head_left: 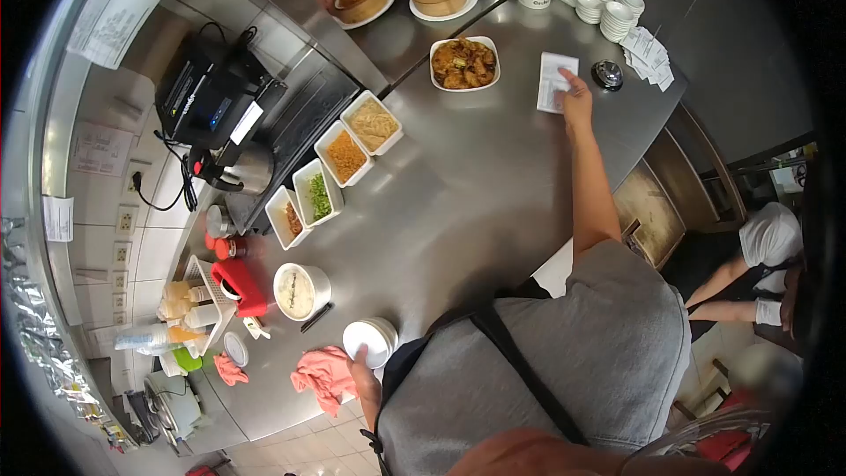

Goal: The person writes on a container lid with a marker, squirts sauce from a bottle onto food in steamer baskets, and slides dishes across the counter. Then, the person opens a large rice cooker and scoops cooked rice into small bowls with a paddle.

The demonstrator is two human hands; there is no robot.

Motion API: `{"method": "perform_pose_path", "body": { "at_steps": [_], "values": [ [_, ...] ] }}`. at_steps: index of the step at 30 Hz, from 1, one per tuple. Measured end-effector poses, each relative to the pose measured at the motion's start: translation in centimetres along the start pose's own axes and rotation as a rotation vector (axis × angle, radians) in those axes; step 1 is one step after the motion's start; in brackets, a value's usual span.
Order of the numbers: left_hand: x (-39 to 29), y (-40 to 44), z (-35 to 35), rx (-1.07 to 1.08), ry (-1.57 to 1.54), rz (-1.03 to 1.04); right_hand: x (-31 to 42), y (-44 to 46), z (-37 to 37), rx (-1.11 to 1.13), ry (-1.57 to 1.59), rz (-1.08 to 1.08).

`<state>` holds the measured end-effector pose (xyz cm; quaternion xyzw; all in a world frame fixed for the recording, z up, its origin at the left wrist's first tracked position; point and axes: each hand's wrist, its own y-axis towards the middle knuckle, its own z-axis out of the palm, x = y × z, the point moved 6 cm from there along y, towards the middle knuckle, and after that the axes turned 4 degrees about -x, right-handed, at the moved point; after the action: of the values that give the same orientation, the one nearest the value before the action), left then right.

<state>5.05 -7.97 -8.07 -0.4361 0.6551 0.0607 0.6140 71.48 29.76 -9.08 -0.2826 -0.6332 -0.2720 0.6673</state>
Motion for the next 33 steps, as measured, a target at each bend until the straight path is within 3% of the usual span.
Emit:
{"method": "perform_pose_path", "body": {
  "at_steps": [1,2,6,8,11,15,19,24,26,27,29,31,33],
  "values": [
    [-0.1,-0.1,0.1,-0.002,0.0,-0.011,-1.5,-0.1,-0.2,0.004,-0.07,0.076],
    [-0.2,-0.2,0.1,-0.004,-0.003,-0.022,-2.3,-0.2,-0.2,-0.005,-0.032,-0.02],
    [-0.2,-0.2,0.2,-0.015,-0.008,-0.047,-3.3,0.6,0.3,0.064,0.081,0.015],
    [0.1,0.1,-0.2,-0.016,0.012,-0.04,-0.2,0.4,0.6,0.113,0.165,0.047],
    [0.1,-0.1,-0.2,-0.058,0.03,-0.01,2.6,2.0,0.6,0.1,0.149,-0.156],
    [0.6,0.1,-0.4,-0.099,-0.01,-0.027,4.1,3.1,-0.2,0.062,0.185,-0.045],
    [0.4,0.0,-0.2,-0.063,-0.033,-0.039,5.5,5.0,-2.7,-0.028,0.235,-0.096],
    [1.9,1.0,-0.9,0.005,-0.09,-0.12,11.5,12.1,-8.6,-0.21,0.113,-0.375],
    [1.6,1.2,-0.9,0.037,-0.082,-0.086,10.5,19.1,-12.2,-0.287,0.179,-0.495],
    [1.6,1.0,-0.7,0.053,-0.08,-0.069,8.9,23.8,-15.0,-0.448,-0.062,-0.68],
    [1.1,0.5,-0.2,0.055,-0.084,-0.072,9.0,25.2,-16.2,-0.471,-0.152,-0.578],
    [1.0,0.6,-0.4,0.063,-0.086,-0.077,9.2,25.1,-17.1,-0.535,-0.753,-0.443],
    [1.3,1.0,-0.6,0.048,-0.069,-0.053,0.0,34.3,-20.5,-0.353,-0.62,-0.326]
  ]
}}
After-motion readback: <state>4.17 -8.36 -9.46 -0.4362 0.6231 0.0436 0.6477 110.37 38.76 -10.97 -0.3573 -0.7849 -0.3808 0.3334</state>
